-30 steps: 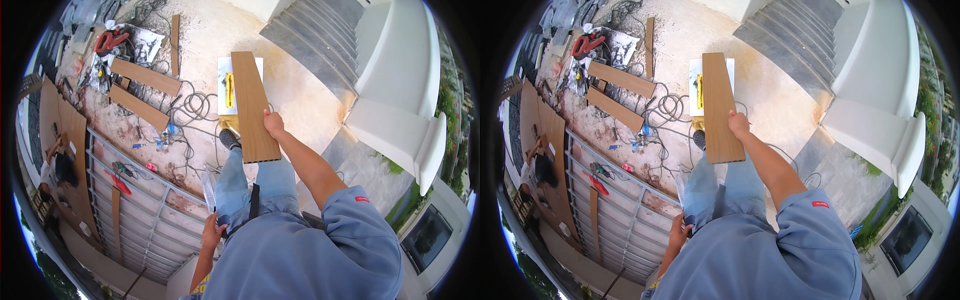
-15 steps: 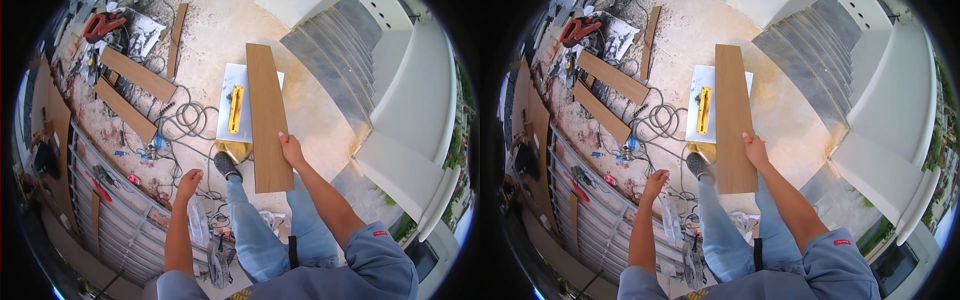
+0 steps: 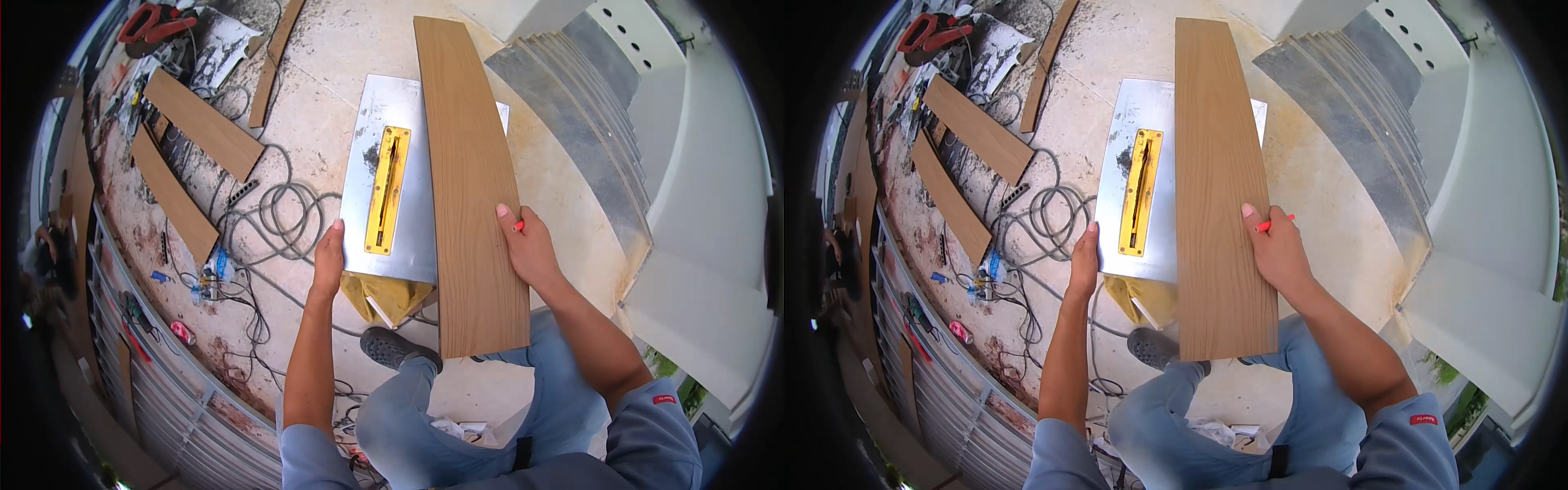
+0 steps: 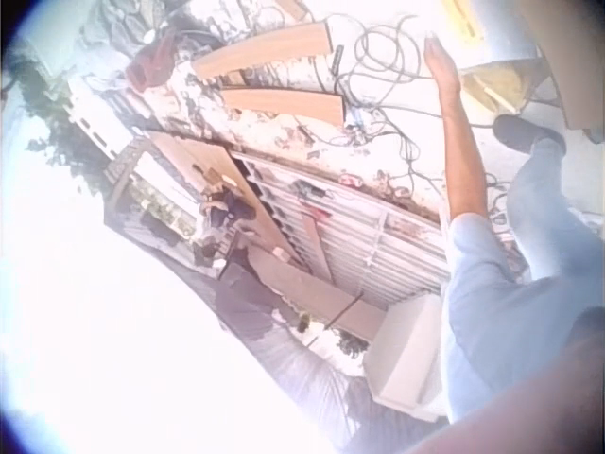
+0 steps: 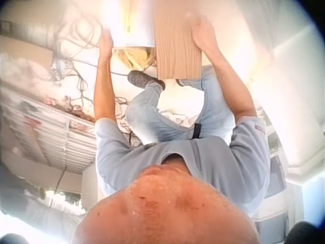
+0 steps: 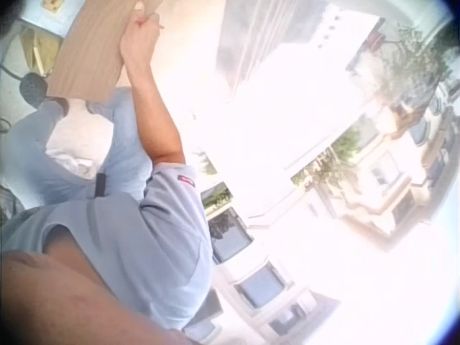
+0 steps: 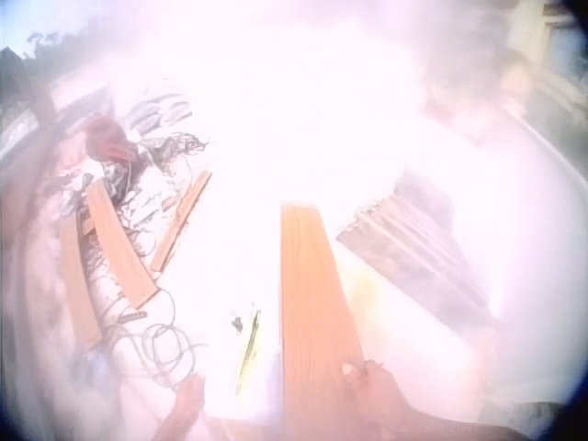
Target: The person installs wood-textured planks onto a metal frame using a drill, a hammer, and spacer clips, then marks a plank with a red pencil on a small table saw.
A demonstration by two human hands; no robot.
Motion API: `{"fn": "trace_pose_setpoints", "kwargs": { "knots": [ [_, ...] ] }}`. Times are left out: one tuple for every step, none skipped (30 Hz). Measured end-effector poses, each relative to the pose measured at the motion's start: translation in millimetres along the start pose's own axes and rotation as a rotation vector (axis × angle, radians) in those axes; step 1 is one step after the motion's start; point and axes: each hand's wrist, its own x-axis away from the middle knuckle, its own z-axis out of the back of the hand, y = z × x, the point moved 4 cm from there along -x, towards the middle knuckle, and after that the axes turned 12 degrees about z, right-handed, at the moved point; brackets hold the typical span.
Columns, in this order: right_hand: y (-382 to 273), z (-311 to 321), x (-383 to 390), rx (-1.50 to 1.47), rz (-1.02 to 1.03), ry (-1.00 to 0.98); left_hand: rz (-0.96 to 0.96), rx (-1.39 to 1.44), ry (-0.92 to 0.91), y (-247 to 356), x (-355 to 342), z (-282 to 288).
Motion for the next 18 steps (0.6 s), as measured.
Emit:
{"fn": "trace_pose_setpoints", "kwargs": {
  "knots": [
    [-2,-5,-8,-0.03,0.025,0.008,-0.021,-0.045,0.027,-7,1,8],
    [4,-5,-12,-0.035,0.05,0.031,-0.035,-0.053,0.037,-11,8,-2],
    [10,-7,-18,-0.015,0.069,0.019,-0.013,-0.006,0.036,-22,17,-10],
    [18,-7,-23,0.012,0.082,0.008,-0.006,0.061,0.012,-31,30,-25],
    [14,-11,-23,0.002,0.108,0.02,0.006,0.125,0.006,-54,39,-24],
    [9,-17,-25,-0.022,0.14,0.007,0.023,0.19,0.009,-70,51,-28],
    [7,-23,-28,-0.043,0.169,-0.007,0.057,0.195,-0.023,-84,58,-28],
    [6,-25,-32,-0.04,0.178,0.006,0.098,0.2,-0.061,-92,66,-29],
    [7,-31,-42,-0.013,0.199,-0.042,0.084,0.204,-0.064,-95,68,-29],
    [7,-37,-52,0.017,0.217,-0.089,0.081,0.227,-0.128,-99,69,-30],
    [4,-45,-60,0.02,0.225,-0.091,0.085,0.252,-0.181,-104,72,-28],
    [-3,-54,-71,-0.014,0.238,-0.095,0.097,0.269,-0.189,-106,68,-22],
    [-7,-60,-79,-0.044,0.236,-0.103,0.067,0.14,-0.169,-100,65,-15],
    [-10,-62,-87,-0.025,0.243,-0.097,0.044,0.01,-0.159,-89,62,-12],
    [-17,-65,-95,-0.013,0.252,-0.09,-0.036,-0.008,-0.056,-78,58,-6],
    [-26,-72,-100,-0.011,0.246,-0.1,-0.117,-0.03,0.049,-64,53,2],
    [-31,-74,-106,0.046,0.236,-0.102,-0.252,-0.033,0.155,-33,57,-2],
    [-37,-77,-112,0.101,0.236,-0.105,-0.392,-0.035,0.271,2,64,-4]
  ]
}}
